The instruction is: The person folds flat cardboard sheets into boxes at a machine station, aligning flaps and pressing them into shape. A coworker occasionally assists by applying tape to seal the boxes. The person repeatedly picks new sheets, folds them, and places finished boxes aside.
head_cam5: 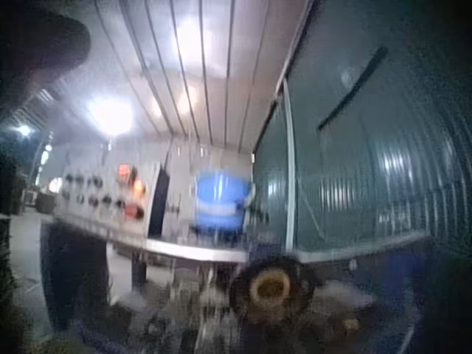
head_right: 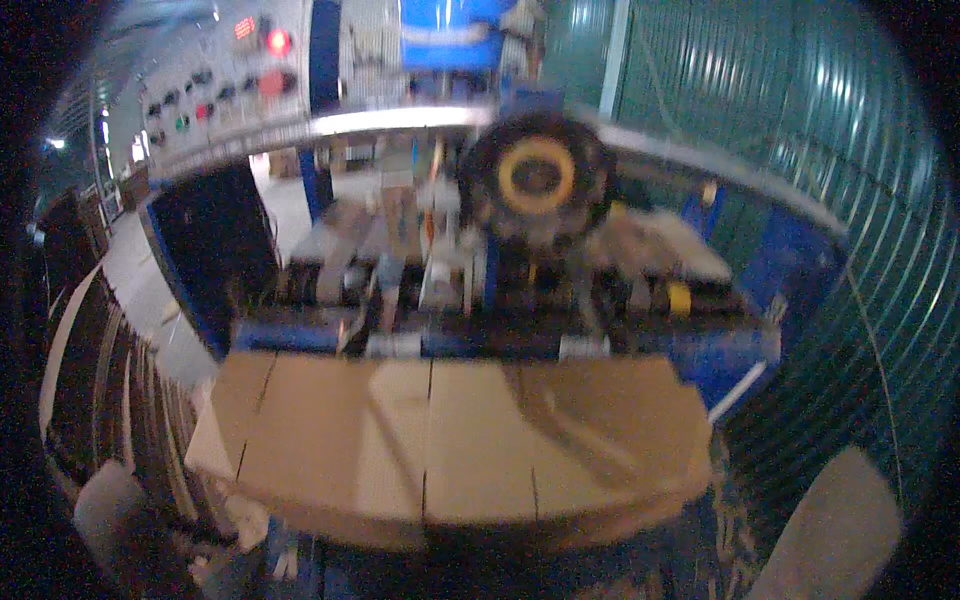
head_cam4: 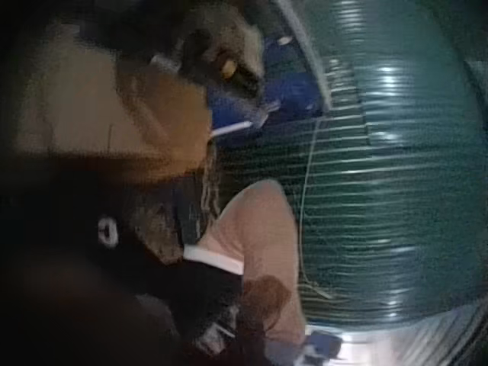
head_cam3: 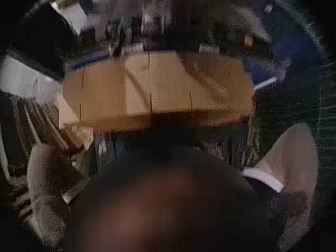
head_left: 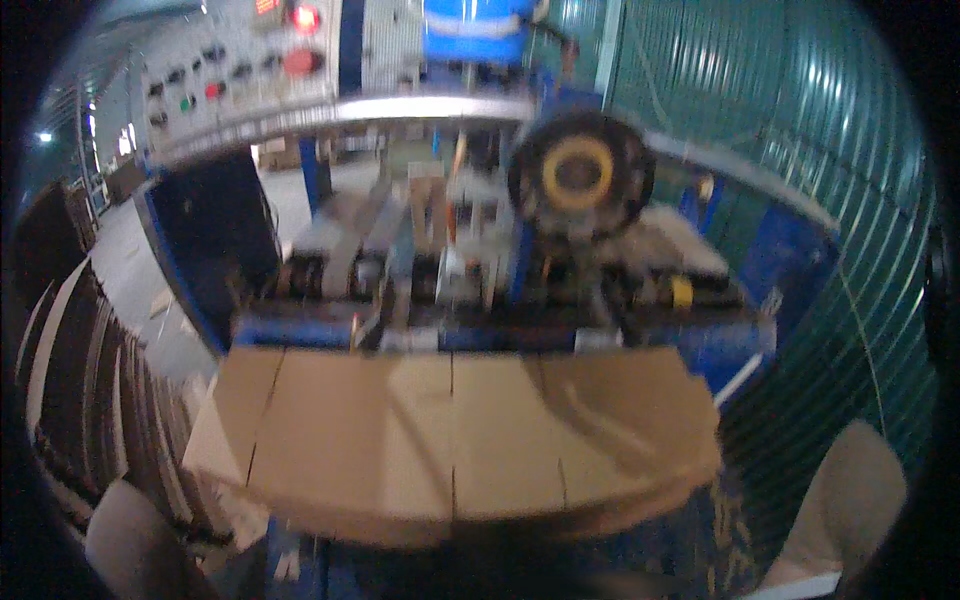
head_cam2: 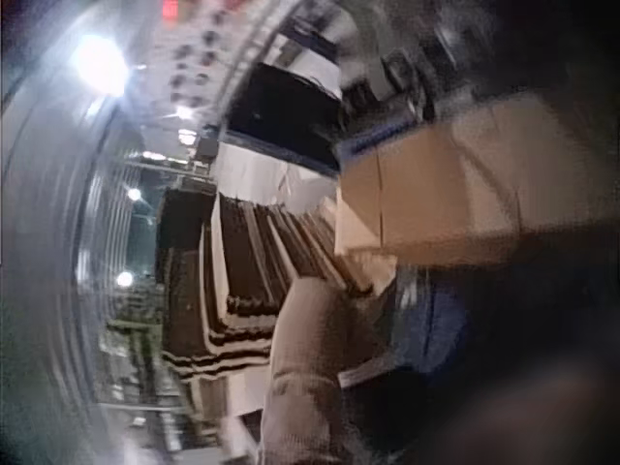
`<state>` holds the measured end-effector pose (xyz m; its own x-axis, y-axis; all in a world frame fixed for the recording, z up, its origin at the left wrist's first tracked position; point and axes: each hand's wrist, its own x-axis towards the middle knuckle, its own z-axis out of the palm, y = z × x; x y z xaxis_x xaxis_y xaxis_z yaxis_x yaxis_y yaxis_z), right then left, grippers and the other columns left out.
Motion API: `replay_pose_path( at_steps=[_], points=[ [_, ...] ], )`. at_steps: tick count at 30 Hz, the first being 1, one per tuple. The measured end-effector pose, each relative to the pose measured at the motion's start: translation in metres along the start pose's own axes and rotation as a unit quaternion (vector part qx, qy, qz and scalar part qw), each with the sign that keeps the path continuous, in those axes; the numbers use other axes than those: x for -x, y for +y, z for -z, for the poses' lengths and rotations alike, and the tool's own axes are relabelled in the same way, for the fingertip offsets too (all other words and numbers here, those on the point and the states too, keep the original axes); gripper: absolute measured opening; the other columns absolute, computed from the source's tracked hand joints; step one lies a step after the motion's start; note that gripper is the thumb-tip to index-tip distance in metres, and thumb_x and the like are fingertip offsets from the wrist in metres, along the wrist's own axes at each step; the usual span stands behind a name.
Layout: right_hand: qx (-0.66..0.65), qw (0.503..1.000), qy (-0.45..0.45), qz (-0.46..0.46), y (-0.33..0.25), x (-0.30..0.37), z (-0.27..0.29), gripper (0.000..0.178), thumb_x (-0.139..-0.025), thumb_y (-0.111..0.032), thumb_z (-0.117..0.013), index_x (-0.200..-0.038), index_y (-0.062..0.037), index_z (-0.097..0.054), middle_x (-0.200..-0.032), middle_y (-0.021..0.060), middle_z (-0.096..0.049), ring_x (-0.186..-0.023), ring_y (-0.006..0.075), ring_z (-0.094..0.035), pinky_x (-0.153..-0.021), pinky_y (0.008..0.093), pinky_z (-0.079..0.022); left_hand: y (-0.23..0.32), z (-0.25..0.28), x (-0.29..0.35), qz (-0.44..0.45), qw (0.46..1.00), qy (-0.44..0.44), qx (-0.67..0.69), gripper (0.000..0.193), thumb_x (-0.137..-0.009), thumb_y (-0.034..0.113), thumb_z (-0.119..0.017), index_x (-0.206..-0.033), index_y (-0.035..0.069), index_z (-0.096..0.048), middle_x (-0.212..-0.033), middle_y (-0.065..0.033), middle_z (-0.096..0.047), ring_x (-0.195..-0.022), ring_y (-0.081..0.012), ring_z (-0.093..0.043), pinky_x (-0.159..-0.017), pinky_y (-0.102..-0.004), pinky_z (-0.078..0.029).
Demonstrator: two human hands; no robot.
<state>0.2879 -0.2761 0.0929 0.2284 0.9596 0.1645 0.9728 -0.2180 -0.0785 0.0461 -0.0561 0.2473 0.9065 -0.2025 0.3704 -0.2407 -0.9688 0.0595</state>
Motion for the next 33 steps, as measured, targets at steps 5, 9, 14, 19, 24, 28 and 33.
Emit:
replay_pose_path(
  at_steps=[5,9,14,19,24,28,33],
  points=[
    [0.001,1.000,-0.010,-0.009,-0.001,-0.012,0.009,0.038,-0.086,-0.024,-0.059,-0.118,-0.0020,-0.054,-0.121,0.0180,-0.055,-0.111,0.0347,-0.053,-0.095,0.0414,-0.044,-0.005,0.002,-0.007,0.002,1.000,0.009,-0.003,0.060,-0.093,0.036,-0.050,-0.136,-0.003,-0.039,-0.138,-0.0246,-0.040,-0.129,-0.0319,-0.040,-0.104,-0.0406,-0.032],
    [-0.003,1.000,0.005,0.003,-0.005,-0.004,0.006,0.039,-0.087,-0.024,-0.058,-0.119,-0.0016,-0.054,-0.123,0.0189,-0.054,-0.112,0.0354,-0.052,-0.095,0.0415,-0.043,-0.006,-0.002,-0.004,-0.012,1.000,0.011,0.024,0.062,-0.093,0.037,-0.051,-0.137,-0.004,-0.037,-0.140,-0.0251,-0.038,-0.130,-0.0325,-0.038,-0.105,-0.0407,-0.031],
    [-0.011,1.000,0.005,-0.019,-0.013,0.014,0.005,0.040,-0.089,-0.025,-0.056,-0.120,-0.0010,-0.053,-0.125,0.0200,-0.052,-0.114,0.0362,-0.052,-0.096,0.0415,-0.042,-0.002,-0.004,0.000,0.010,1.000,0.003,0.019,0.065,-0.092,0.039,-0.051,-0.138,-0.004,-0.035,-0.141,-0.0256,-0.036,-0.132,-0.0332,-0.035,-0.107,-0.0408,-0.029],
    [-0.003,1.000,-0.016,0.007,-0.015,0.012,0.009,0.041,-0.090,-0.026,-0.055,-0.122,-0.0005,-0.052,-0.126,0.0210,-0.051,-0.115,0.0370,-0.051,-0.097,0.0416,-0.042,0.002,-0.002,-0.008,0.013,1.000,0.018,-0.008,0.068,-0.092,0.041,-0.051,-0.139,-0.005,-0.033,-0.143,-0.0262,-0.033,-0.133,-0.0340,-0.033,-0.108,-0.0409,-0.026],
    [0.001,1.000,-0.009,-0.012,-0.014,0.013,0.015,0.041,-0.091,-0.026,-0.053,-0.123,0.0001,-0.051,-0.128,0.0221,-0.050,-0.116,0.0378,-0.050,-0.098,0.0417,-0.041,0.000,-0.003,-0.012,0.011,0.999,0.035,-0.011,0.070,-0.092,0.042,-0.051,-0.140,-0.006,-0.031,-0.144,-0.0268,-0.031,-0.135,-0.0347,-0.030,-0.110,-0.0411,-0.024],
    [-0.014,1.000,-0.007,-0.026,-0.019,0.016,0.017,0.042,-0.092,-0.027,-0.052,-0.124,0.0005,-0.050,-0.130,0.0230,-0.049,-0.117,0.0384,-0.049,-0.099,0.0417,-0.041,0.002,-0.003,-0.002,0.027,0.999,0.027,0.000,0.073,-0.092,0.043,-0.051,-0.141,-0.006,-0.030,-0.146,-0.0273,-0.029,-0.136,-0.0352,-0.028,-0.111,-0.0412,-0.023],
    [-0.024,0.998,0.021,-0.048,-0.026,0.025,0.027,0.043,-0.094,-0.027,-0.051,-0.126,0.0011,-0.049,-0.131,0.0240,-0.047,-0.119,0.0392,-0.048,-0.100,0.0418,-0.040,0.000,-0.007,0.031,0.046,0.990,0.136,0.014,0.076,-0.092,0.045,-0.051,-0.141,-0.007,-0.028,-0.147,-0.0279,-0.027,-0.138,-0.0360,-0.026,-0.112,-0.0413,-0.020]
  ],
)
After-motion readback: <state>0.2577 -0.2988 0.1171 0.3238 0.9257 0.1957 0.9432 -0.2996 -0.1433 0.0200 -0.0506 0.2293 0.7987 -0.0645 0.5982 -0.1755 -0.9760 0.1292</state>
